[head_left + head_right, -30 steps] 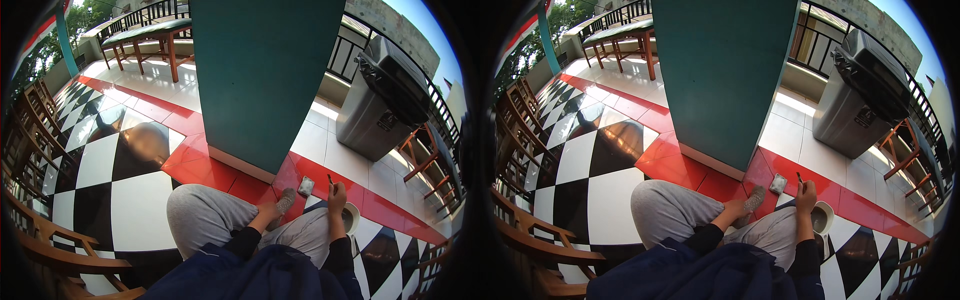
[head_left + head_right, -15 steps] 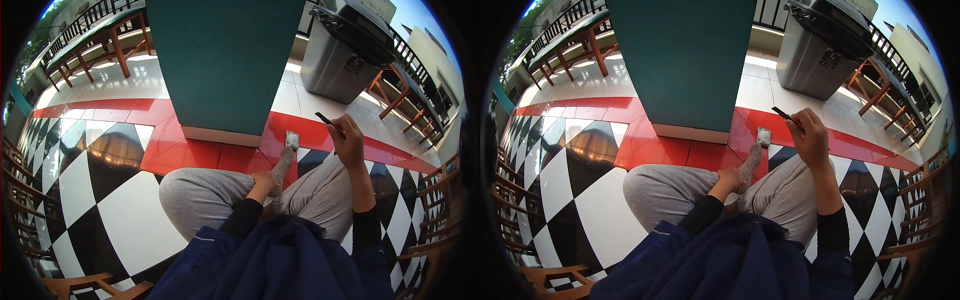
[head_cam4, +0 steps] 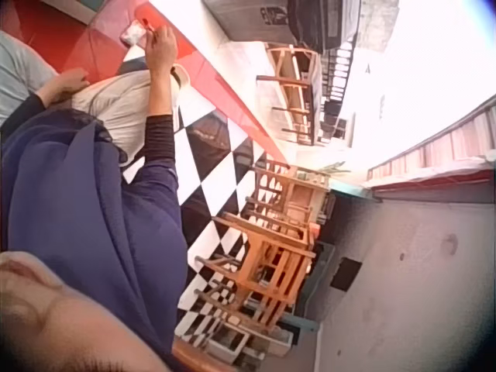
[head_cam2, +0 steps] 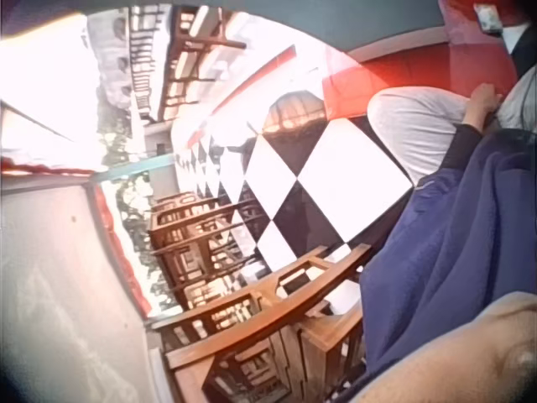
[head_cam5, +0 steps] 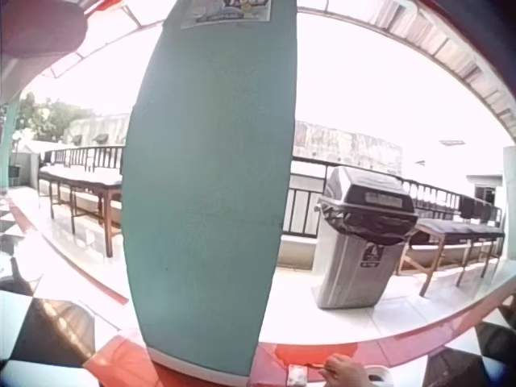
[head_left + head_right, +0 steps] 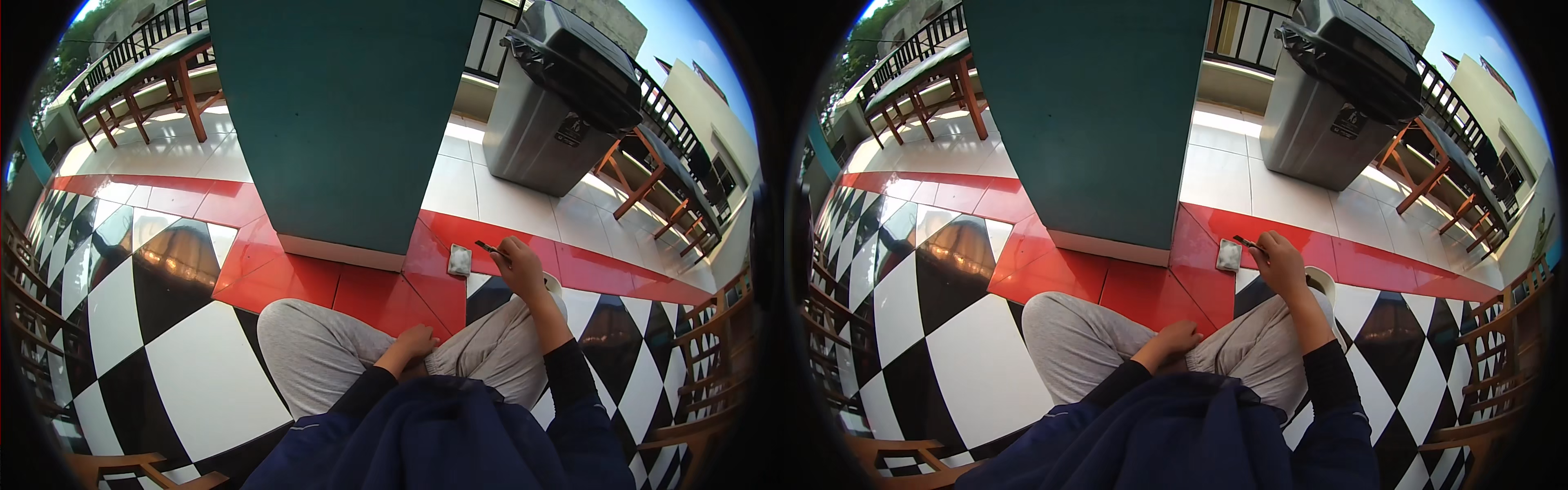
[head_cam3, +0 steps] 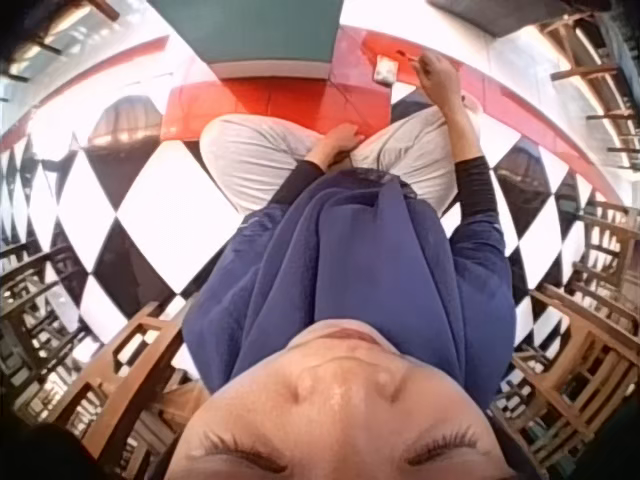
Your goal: The person uses a utility knife to scrape excess grout or sealant from the joint between a red floor tile and a blue pillar, then wipes the area with a white cloth and rinses the cloth in a bucket of water.
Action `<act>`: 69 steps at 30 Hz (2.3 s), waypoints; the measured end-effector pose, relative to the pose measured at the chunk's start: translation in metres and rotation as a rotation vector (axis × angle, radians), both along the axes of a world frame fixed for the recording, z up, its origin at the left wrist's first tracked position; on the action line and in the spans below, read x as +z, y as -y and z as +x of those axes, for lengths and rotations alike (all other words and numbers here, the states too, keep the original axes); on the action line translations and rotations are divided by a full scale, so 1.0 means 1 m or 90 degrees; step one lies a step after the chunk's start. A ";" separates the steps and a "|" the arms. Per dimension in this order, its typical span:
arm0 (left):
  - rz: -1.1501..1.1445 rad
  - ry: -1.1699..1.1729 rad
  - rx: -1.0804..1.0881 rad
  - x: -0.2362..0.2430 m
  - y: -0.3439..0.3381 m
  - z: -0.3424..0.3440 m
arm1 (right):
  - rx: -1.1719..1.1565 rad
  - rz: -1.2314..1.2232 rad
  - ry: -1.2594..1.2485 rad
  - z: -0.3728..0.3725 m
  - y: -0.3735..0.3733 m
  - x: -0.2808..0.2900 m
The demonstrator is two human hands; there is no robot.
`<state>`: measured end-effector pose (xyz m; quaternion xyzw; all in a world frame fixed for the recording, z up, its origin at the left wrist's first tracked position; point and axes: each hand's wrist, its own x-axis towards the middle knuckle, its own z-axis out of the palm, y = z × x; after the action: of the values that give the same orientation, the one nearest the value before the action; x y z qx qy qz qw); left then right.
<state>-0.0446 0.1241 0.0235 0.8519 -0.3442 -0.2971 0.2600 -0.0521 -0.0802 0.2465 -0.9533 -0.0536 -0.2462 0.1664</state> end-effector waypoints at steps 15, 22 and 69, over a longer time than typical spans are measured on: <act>-0.233 0.420 0.114 -0.018 0.116 0.065 | 0.020 0.170 -0.166 0.102 0.079 -0.142; -0.091 0.403 0.168 -0.033 0.127 0.074 | 0.090 0.114 -0.259 0.155 0.073 -0.181; -0.041 0.359 0.176 -0.028 0.128 0.078 | 0.040 0.030 -0.046 0.282 0.012 -0.249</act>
<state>0.0335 -0.0043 -0.0045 0.9308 -0.2927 0.0000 0.2188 0.2303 -0.0921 -0.0025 -0.9553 -0.0716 -0.2075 0.1980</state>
